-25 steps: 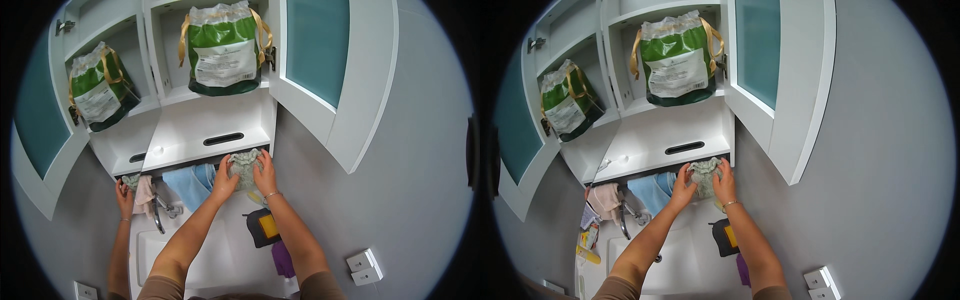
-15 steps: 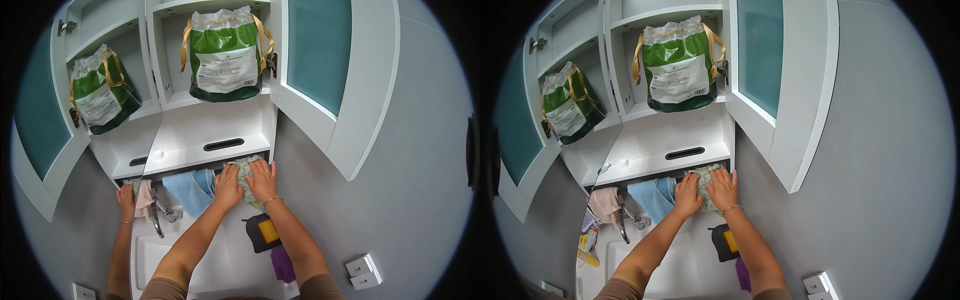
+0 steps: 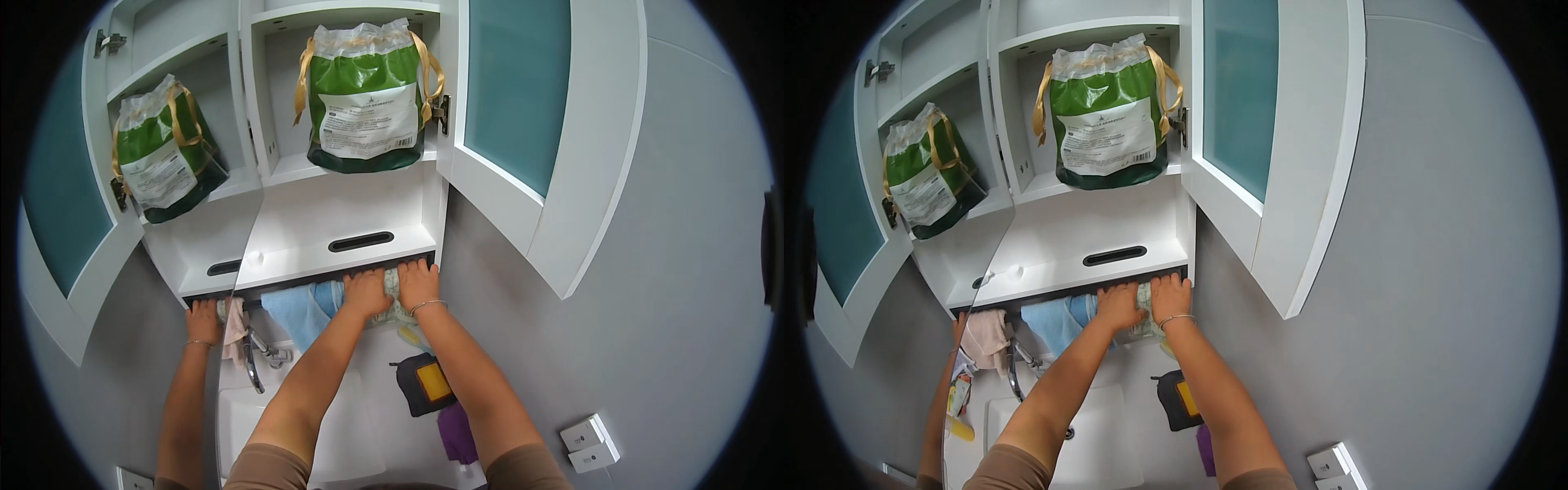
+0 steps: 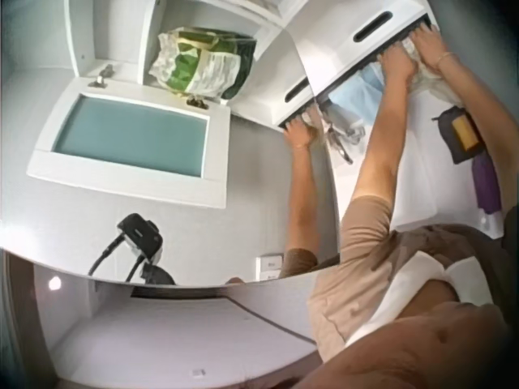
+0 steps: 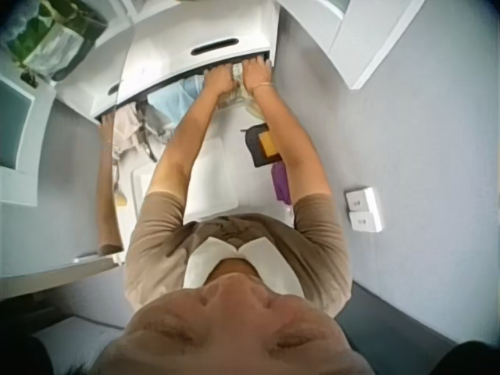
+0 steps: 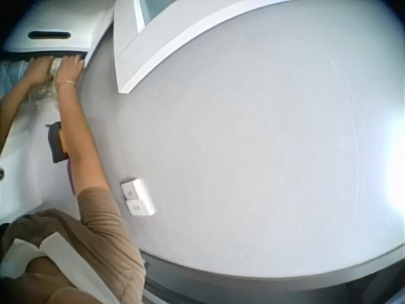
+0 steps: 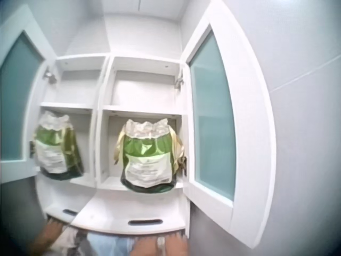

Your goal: The person washes a dark gray cloth and a green cloth in a bathroom sink, using liquid soap and running water. They wring out each cloth, then place them on a shelf above the sink. The person then uses a purple cloth to wipe the shelf and sink area.

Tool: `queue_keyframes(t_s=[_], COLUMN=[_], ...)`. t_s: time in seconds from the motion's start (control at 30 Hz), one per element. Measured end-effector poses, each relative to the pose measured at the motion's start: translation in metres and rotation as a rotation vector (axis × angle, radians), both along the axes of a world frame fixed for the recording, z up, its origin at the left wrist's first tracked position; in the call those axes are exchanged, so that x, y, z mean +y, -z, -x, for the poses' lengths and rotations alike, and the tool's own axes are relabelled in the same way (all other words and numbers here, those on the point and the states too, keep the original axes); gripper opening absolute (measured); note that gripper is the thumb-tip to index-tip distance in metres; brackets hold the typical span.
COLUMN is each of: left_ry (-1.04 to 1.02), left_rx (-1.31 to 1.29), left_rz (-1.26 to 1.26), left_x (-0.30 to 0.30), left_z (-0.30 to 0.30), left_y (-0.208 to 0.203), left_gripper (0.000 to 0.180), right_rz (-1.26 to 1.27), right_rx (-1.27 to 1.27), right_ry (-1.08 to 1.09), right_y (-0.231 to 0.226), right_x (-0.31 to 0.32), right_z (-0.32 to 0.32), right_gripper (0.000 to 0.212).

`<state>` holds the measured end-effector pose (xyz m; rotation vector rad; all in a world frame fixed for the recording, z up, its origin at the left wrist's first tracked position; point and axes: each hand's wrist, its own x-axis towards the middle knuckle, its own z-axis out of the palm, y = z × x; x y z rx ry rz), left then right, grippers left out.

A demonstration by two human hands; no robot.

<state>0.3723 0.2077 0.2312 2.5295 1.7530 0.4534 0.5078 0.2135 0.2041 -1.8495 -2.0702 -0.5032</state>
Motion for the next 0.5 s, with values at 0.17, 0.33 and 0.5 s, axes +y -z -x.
queue_keyframes(t_s=[0.17,0.33,0.5], left_ry=[0.175,0.218,0.134], left_rx=[-0.163,-0.131,-0.014], left_rz=[-0.415,-0.568,-0.621], left_x=[-0.031,-0.040,-0.042], left_z=[0.027,0.028,0.059], left_y=[0.022,0.042,0.024], left_gripper=[0.063,0.062,0.065], right_rz=[-0.121,-0.315,-0.300], right_rx=[0.313,0.366,0.379], right_ry=[-0.217,-0.286,-0.317], right_y=[-0.010,0.029,0.018], right_x=[-0.035,-0.056,-0.054], right_z=[0.015,0.014,0.048], right_gripper=[0.064,0.066,0.066])
